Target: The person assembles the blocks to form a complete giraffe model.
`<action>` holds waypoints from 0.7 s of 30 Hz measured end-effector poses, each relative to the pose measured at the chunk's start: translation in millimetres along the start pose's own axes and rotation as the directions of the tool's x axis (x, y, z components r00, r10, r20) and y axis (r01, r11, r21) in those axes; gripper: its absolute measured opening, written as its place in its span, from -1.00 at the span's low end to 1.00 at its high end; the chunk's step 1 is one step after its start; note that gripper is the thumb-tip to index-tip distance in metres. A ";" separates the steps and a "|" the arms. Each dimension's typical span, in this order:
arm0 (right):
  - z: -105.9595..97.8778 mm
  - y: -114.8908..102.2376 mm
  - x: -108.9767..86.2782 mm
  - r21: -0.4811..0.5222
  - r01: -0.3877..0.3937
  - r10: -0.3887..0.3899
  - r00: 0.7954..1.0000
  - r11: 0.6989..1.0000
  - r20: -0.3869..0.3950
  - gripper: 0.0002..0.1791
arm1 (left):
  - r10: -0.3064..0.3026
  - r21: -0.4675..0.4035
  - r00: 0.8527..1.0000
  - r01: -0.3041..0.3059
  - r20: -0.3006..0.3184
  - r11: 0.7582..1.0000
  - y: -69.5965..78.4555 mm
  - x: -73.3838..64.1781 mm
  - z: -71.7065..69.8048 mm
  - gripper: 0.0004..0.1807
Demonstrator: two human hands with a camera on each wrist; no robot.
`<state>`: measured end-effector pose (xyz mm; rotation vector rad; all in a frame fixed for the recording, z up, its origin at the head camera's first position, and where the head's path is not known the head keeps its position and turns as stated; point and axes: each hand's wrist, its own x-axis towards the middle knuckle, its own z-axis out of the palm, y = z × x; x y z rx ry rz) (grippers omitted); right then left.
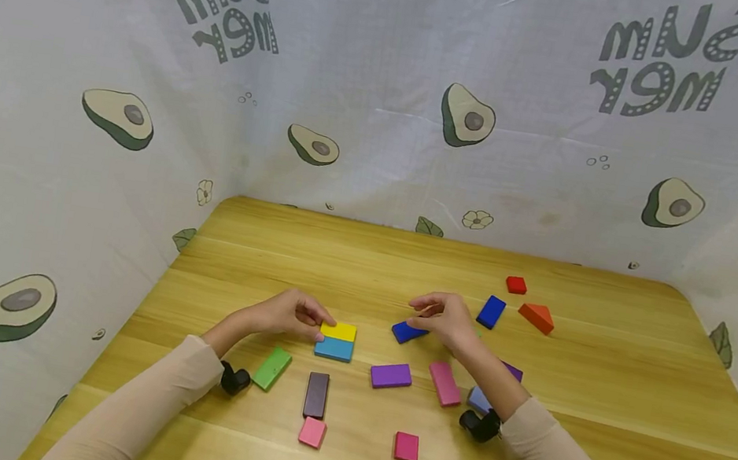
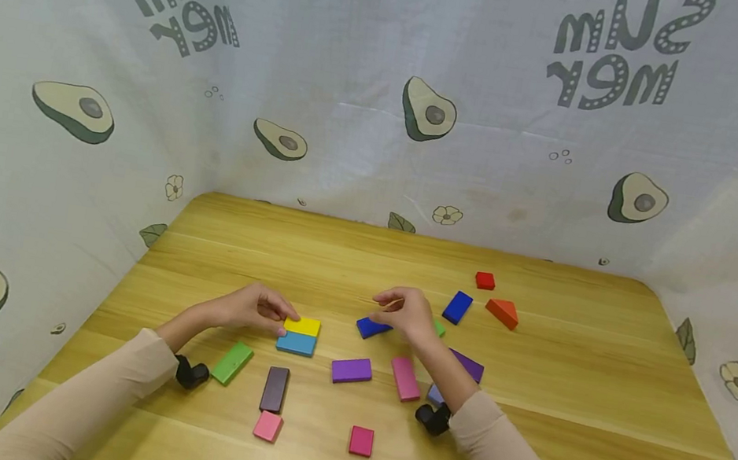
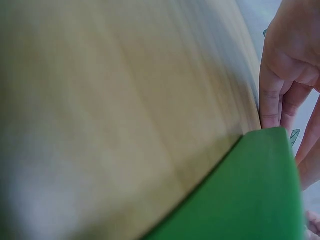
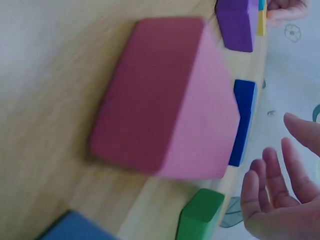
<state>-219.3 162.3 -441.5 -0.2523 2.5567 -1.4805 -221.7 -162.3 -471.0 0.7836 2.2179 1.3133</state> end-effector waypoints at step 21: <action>-1.2 16.1 -6.4 -0.063 -0.069 0.072 0.996 0.996 0.050 -0.55 | 0.008 0.013 1.000 -0.008 0.001 1.000 -1.7 -2.6 1.2 -0.68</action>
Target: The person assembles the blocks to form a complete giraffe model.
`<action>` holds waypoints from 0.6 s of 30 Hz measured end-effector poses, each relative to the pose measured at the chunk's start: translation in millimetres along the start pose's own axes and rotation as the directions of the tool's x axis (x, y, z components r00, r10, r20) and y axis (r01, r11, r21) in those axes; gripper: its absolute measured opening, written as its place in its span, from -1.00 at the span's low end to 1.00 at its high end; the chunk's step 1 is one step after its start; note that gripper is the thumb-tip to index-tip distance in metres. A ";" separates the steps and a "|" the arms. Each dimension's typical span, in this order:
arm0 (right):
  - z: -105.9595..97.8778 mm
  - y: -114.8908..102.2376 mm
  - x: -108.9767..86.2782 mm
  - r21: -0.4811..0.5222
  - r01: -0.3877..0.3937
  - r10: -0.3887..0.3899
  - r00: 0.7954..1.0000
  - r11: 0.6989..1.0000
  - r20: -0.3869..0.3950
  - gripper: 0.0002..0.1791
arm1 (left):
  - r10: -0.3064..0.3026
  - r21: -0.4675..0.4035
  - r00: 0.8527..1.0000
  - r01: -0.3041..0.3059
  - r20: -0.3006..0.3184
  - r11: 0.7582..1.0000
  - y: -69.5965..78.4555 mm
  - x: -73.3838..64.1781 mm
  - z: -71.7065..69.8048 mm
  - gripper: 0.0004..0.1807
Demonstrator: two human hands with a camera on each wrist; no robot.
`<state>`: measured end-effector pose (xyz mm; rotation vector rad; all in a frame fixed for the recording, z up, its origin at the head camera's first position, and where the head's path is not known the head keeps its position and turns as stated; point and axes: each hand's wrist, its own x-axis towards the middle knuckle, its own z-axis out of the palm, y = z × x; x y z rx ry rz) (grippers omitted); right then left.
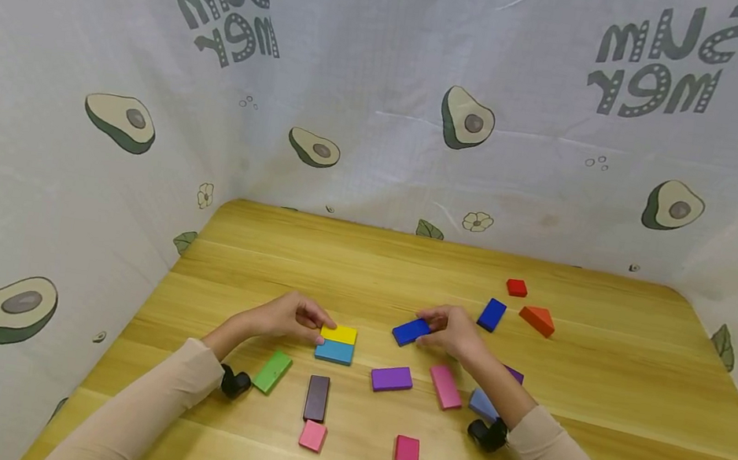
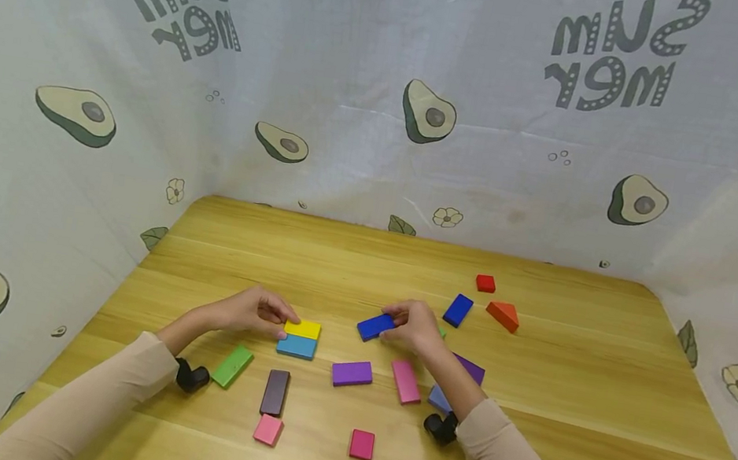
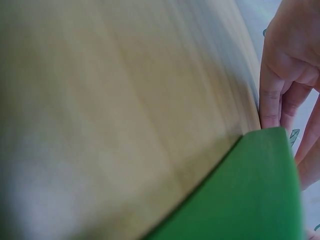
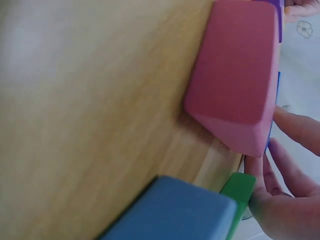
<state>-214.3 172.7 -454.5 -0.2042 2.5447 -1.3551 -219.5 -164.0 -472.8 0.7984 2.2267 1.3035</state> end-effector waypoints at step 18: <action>-4.6 5.5 1.8 0.092 0.030 -0.033 0.999 0.995 0.026 -0.61 | -0.006 0.004 1.000 0.006 -0.004 1.000 -1.0 2.3 -1.7 -0.68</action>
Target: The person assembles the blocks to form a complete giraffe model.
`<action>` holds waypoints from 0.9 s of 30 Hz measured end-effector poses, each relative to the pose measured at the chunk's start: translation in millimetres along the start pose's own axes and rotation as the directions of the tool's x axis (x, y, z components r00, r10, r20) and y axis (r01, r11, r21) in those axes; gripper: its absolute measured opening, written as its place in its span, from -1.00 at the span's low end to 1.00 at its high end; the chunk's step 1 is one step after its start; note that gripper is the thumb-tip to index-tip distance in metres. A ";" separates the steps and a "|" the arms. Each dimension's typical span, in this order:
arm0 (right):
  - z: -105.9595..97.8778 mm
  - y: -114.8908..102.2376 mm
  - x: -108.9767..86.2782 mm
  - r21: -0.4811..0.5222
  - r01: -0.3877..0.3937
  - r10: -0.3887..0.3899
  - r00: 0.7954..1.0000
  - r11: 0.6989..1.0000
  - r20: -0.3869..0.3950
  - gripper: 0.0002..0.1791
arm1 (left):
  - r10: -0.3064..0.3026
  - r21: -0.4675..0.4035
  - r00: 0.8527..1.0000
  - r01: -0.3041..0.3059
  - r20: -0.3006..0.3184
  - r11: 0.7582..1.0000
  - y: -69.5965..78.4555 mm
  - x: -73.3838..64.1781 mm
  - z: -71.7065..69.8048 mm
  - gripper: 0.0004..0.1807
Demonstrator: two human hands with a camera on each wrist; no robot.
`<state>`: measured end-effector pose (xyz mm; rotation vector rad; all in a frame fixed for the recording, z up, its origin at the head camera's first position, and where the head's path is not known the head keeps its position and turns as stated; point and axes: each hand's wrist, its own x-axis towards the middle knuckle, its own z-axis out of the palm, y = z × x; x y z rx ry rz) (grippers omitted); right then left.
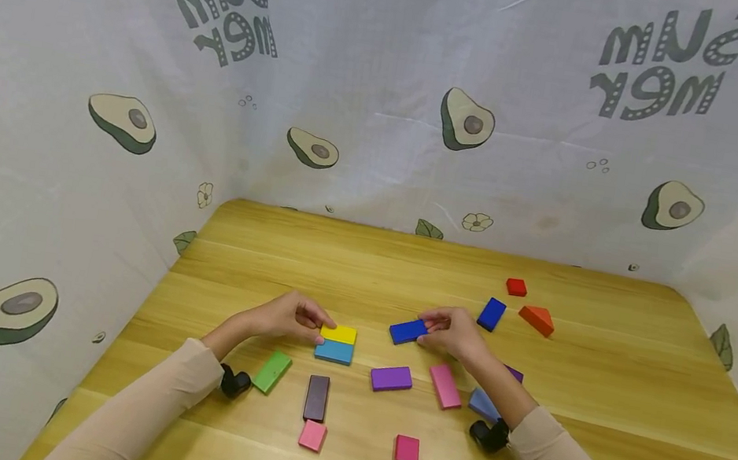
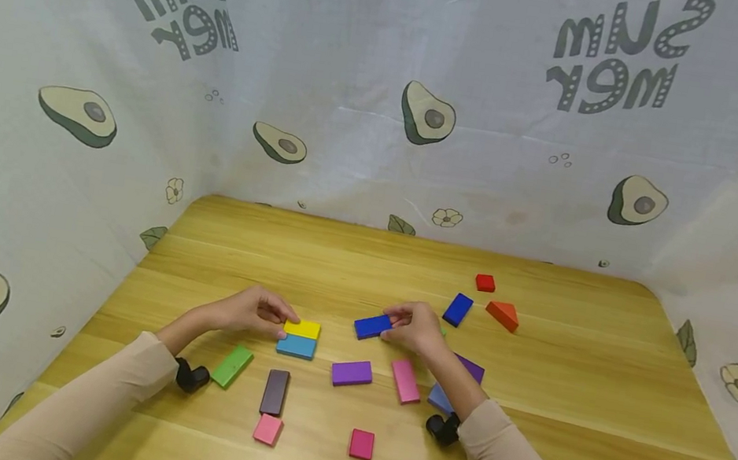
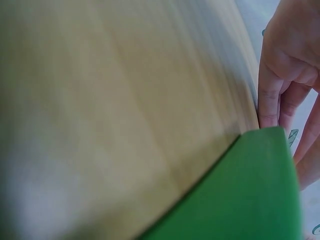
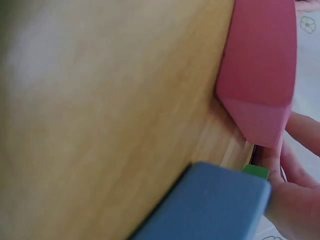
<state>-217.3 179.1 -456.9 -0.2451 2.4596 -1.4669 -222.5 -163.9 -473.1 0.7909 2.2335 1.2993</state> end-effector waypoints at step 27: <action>20.0 -8.0 -1.6 -0.051 -0.003 0.005 0.999 0.999 0.042 -0.67 | -0.020 -0.013 1.000 0.020 -0.006 1.000 -0.7 1.7 -0.3 -0.68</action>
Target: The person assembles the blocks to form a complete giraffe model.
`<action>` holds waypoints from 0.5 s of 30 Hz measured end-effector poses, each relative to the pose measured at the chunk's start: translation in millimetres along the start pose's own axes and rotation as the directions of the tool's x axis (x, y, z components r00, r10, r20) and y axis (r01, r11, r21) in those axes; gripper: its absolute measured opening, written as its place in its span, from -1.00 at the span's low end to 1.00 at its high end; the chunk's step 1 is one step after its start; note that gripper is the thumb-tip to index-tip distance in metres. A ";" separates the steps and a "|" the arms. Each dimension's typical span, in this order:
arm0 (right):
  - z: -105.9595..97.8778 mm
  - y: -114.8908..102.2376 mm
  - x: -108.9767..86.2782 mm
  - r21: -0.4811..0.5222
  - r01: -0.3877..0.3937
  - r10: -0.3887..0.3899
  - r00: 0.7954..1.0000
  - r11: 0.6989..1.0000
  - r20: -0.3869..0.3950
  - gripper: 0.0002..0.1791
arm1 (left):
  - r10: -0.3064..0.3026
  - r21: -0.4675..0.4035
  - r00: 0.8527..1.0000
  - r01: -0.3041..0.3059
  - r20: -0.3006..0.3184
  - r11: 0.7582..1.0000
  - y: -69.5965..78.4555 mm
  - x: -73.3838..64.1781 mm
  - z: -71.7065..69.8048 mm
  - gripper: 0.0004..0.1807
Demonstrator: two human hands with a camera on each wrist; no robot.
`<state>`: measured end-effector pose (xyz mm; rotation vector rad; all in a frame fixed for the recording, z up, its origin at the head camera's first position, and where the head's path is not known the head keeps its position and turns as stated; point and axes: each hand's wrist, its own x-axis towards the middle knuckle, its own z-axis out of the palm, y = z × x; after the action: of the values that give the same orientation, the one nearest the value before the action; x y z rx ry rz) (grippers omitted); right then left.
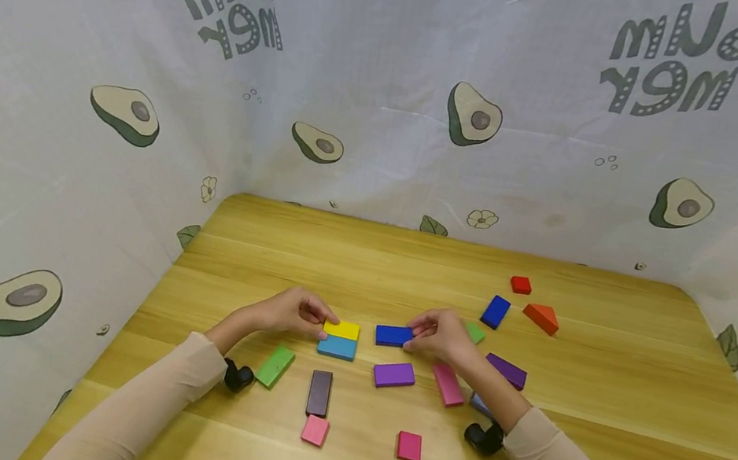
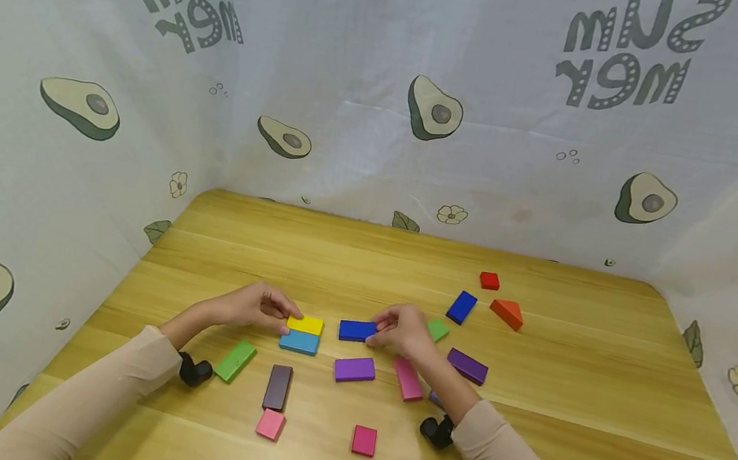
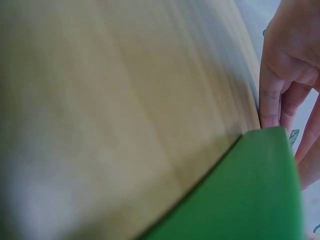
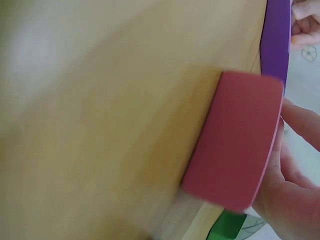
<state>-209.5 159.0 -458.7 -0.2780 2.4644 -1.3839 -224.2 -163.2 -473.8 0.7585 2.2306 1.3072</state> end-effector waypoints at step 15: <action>12.3 -6.2 -0.9 -0.002 0.031 -0.031 0.999 1.000 0.020 -0.70 | 0.003 0.017 1.000 -0.003 0.004 1.000 3.8 -0.6 -0.4 -0.69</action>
<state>-204.2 146.3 -459.2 -0.3306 2.4553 -1.3839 -223.1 -162.3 -470.2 0.7702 2.2405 1.2885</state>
